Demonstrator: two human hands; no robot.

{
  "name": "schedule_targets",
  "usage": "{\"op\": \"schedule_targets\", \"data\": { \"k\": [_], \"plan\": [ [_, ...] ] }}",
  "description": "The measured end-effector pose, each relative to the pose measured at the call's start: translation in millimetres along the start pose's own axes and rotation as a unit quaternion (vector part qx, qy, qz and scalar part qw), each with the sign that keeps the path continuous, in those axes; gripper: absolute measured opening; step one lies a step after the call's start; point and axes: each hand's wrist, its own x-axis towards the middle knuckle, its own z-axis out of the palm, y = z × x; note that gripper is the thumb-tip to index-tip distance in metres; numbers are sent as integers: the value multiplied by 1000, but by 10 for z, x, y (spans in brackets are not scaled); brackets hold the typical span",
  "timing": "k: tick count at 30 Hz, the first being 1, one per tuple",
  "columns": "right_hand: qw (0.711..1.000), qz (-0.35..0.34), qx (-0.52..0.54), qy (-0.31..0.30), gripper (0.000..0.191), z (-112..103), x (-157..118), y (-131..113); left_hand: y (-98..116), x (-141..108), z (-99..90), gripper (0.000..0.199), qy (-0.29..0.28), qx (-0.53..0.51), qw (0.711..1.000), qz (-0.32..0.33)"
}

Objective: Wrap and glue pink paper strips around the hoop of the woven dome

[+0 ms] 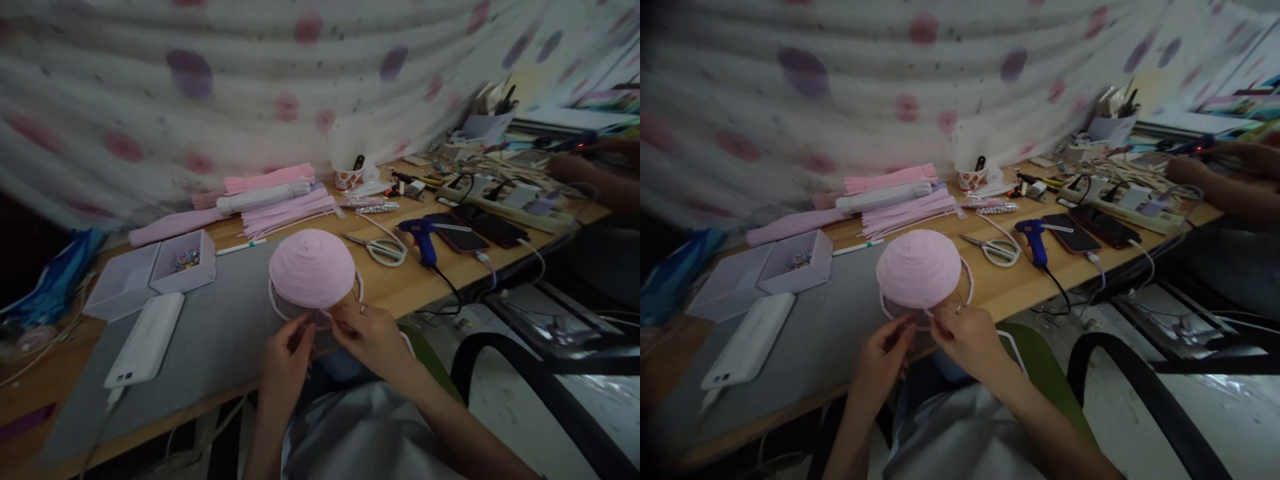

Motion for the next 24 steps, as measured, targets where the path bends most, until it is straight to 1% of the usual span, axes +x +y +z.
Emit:
{"op": "schedule_targets", "data": {
  "k": [3, 6, 9, 12, 15, 19, 21, 24],
  "plan": [
    [1000, 4, 3, 9, 27, 19, -29, -26, -11, -16, 116, 47, 0, -55, 998, -3],
    [1000, 12, 9, 14, 27, 17, -52, -52, -18, -7, 208, 49, 9, -91, 996, 13],
    [1000, 18, 16, 18, 27, 18, -62, -59, -20, 13, 249, 54, 3, -114, 993, 11],
    [999, 14, 40, 23, 22, 11, -53, -46, -15, 34, 273, 58, -9, -139, 990, -1],
    [996, 16, 75, 42, 13, -17, -42, -21, -8, 52, 305, 49, -15, -136, 991, 9],
    [994, 47, 71, 66, 13, -72, -50, 11, -3, 62, 353, 33, 12, -97, 994, 52],
    [993, 58, 68, 73, 12, -93, -60, 28, -2, 63, 375, 31, 1, -90, 995, 52],
    [993, 52, 77, 74, 15, -111, -72, 61, 0, 61, 414, 33, -11, -119, 992, 35]
  ]
}}
